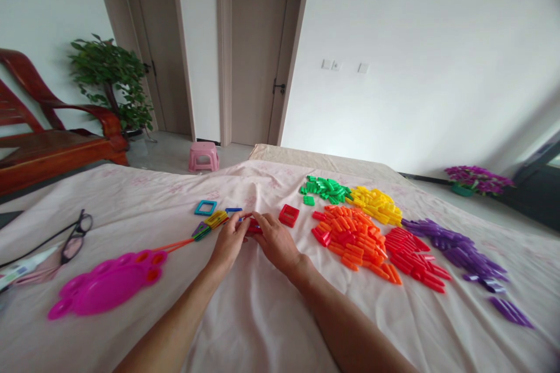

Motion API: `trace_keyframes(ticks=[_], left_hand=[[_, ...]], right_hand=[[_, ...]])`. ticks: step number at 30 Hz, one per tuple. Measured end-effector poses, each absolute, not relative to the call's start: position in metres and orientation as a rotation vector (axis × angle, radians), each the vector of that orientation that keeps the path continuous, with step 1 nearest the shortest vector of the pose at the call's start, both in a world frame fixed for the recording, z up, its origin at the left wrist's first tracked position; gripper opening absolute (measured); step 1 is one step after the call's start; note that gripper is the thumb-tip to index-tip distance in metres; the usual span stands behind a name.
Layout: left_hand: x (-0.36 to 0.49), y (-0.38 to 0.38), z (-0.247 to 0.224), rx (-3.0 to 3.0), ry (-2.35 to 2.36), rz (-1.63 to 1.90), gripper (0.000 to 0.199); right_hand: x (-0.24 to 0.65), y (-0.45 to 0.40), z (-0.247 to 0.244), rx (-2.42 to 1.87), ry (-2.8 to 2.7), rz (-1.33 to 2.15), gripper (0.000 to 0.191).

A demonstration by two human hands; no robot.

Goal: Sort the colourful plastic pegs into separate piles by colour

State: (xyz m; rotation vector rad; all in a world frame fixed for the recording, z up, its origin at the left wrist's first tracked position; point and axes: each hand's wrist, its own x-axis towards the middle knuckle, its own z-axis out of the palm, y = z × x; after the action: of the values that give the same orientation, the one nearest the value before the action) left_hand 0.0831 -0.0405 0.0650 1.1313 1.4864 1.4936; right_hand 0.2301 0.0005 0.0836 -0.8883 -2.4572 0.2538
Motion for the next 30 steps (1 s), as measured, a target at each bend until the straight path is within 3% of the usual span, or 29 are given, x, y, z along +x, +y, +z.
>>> trace_keyframes(ticks=[10, 23, 26, 30], left_hand=[[0.077, -0.039, 0.061, 1.206, 1.503, 1.487, 0.040], [0.072, -0.038, 0.061, 1.303, 1.404, 1.492, 0.042], [0.077, -0.037, 0.061, 1.215, 1.402, 1.556, 0.042], [0.086, -0.025, 0.067, 1.170, 1.450, 1.587, 0.042]], right_hand=[[0.234, 0.006, 0.082, -0.891, -2.485, 0.377, 0.038], [0.241, 0.018, 0.078, -0.777, -2.355, 0.550, 0.047], [0.248, 0.024, 0.081, -0.745, -2.250, 0.558, 0.050], [0.267, 0.046, 0.080, -0.839, -1.858, 0.522, 0.037]])
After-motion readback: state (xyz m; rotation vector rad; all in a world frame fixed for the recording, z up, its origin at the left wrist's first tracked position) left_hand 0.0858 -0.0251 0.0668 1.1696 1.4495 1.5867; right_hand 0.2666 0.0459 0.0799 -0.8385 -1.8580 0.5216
